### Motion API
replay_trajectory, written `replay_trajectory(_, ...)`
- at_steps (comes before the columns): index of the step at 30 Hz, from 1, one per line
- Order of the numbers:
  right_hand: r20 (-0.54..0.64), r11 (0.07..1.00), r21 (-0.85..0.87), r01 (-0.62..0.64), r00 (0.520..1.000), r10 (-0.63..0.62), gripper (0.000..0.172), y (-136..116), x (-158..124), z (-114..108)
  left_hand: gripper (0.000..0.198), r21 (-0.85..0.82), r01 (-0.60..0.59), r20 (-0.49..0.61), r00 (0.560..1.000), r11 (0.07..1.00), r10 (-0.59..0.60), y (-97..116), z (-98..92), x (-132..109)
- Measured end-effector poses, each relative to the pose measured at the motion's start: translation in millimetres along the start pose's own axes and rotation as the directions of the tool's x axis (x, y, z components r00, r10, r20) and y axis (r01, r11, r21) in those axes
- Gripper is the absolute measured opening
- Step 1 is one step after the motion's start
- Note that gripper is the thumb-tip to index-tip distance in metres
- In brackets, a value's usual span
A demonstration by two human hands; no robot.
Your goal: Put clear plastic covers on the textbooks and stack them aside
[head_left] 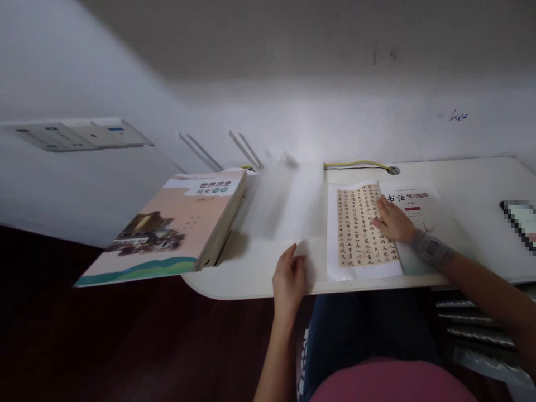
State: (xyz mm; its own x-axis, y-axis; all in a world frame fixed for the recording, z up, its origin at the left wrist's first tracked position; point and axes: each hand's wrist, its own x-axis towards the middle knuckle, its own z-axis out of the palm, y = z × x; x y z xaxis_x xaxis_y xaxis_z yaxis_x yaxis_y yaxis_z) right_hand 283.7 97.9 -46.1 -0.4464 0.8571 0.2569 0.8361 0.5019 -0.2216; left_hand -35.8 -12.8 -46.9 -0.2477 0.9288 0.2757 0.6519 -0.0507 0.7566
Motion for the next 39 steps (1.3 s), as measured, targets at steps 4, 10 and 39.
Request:
replay_trajectory(4,0.044,0.996,0.025,0.083,0.995,-0.084,0.074,1.9,3.0,0.0,0.037,0.03,-0.016,-0.01,1.0,0.999,0.017,1.7,2.1,0.6)
replay_trajectory(10,-0.031,0.992,0.127,-0.001,1.0,0.005,0.065,-13.2,-11.1,-6.7,0.037,0.027,-0.055,-0.01,0.998,0.998,0.055,0.0,4.6,1.8)
replay_trajectory(39,0.163,0.955,0.173,0.24,0.949,-0.268,0.07,-38.1,-71.1,-28.6,0.037,0.068,-0.102,-0.034,0.994,0.992,0.105,2.7,5.1,2.5)
